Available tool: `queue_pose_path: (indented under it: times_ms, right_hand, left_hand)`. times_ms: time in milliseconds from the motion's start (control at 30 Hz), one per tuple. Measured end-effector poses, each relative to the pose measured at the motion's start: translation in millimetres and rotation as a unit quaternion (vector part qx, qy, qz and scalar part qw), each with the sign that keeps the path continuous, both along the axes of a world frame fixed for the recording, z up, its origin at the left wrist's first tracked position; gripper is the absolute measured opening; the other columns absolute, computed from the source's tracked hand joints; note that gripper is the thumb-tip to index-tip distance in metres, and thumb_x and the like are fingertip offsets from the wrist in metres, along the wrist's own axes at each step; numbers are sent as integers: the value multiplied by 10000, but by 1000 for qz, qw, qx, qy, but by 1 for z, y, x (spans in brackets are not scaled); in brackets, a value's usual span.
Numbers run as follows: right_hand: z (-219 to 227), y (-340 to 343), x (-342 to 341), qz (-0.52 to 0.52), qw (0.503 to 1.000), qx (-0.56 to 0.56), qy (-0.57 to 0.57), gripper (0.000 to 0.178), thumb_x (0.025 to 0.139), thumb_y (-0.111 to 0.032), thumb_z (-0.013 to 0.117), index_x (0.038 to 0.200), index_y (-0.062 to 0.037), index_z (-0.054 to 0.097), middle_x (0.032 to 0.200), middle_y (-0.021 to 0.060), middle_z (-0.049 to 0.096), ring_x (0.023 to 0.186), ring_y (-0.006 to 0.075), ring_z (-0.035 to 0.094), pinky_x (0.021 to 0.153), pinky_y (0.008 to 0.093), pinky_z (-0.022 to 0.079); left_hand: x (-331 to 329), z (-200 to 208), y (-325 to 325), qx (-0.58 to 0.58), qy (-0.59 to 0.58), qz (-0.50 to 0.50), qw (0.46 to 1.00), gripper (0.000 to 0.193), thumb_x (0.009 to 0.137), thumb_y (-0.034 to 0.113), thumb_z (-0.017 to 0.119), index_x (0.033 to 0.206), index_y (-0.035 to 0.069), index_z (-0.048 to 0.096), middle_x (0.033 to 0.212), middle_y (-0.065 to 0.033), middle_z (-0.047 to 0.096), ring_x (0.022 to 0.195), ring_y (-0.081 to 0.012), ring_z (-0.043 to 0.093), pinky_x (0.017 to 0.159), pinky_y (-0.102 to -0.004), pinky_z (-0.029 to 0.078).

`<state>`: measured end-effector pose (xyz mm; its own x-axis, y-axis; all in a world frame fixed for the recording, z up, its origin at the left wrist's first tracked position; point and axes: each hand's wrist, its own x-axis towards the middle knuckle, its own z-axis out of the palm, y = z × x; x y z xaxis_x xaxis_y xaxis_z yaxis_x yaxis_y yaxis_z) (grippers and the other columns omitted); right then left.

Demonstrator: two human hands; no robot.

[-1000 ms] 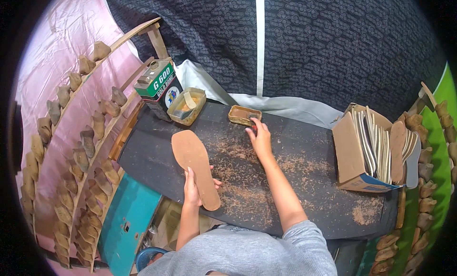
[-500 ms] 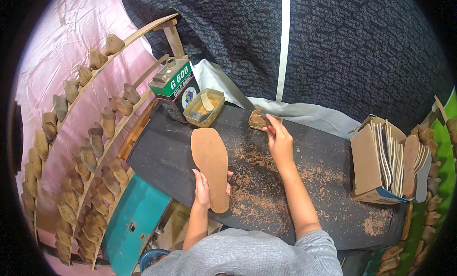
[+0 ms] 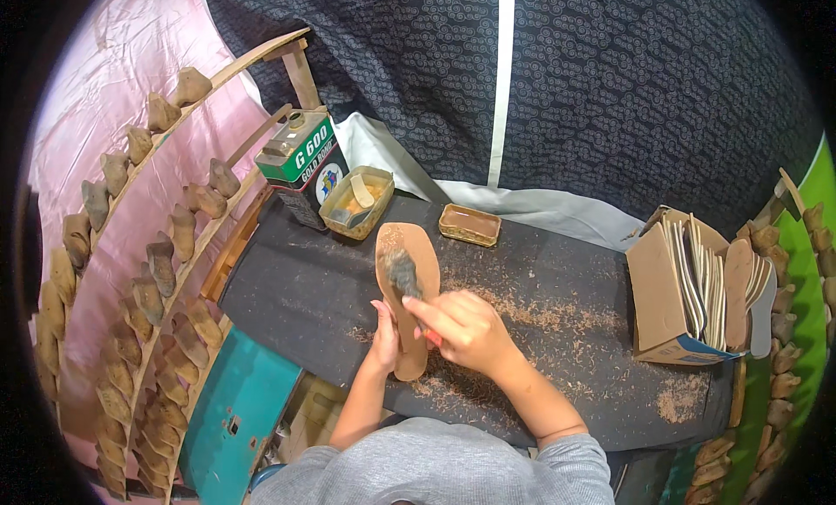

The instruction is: The person takes shoe soles from a cardboard box, applies glue to each sole using a brush, and places the glued soles into a basket.

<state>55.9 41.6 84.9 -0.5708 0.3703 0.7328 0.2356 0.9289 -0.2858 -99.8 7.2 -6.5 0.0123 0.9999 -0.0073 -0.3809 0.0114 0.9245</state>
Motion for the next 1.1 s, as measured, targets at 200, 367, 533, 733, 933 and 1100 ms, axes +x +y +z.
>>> queue_pose_path:
  times_ms: [200,367,533,733,933,1100]
  right_hand:
    - [8,-6,9,-102,988,-52,100,429,614,73,669,1029,-33,659,746,80,647,650,221,620,603,307,488]
    - [2,-3,-2,-110,990,6,93,440,610,69,695,1037,-27,649,818,103,649,702,253,631,653,330,511]
    - [-4,-9,0,-84,993,47,75,484,624,-25,721,1097,-20,619,767,88,592,675,241,585,619,331,479]
    - [-2,-22,10,27,999,-14,9,408,606,-29,738,1008,-35,669,719,79,610,623,227,593,566,319,472]
    - [5,-18,15,-34,996,-9,78,486,569,35,696,1048,-28,651,749,85,609,646,230,585,573,334,466]
    - [1,-18,15,13,999,11,44,448,591,-22,716,1035,-22,650,734,74,590,637,233,583,585,328,469]
  left_hand:
    - [-8,-10,1,4,-21,-47,999,894,826,732,42,1275,22,349,974,-163,591,620,-181,575,572,-297,500]
    - [-8,-12,-4,29,14,-120,992,921,800,752,43,1305,39,334,954,-149,595,625,-177,576,554,-299,504]
    - [-8,-9,-6,24,40,-105,993,929,789,763,56,1266,39,389,925,-134,593,628,-171,576,552,-295,502]
    - [-3,-2,-6,2,36,-23,999,906,810,745,24,1108,10,462,758,-99,587,626,-166,577,556,-282,499]
    - [-4,-14,-3,37,15,-94,995,876,791,757,40,1335,96,230,939,-151,571,630,-203,574,543,-298,501]
    - [5,6,-3,6,-26,-27,999,996,743,801,-12,1299,58,350,879,-133,598,670,-223,601,540,-307,514]
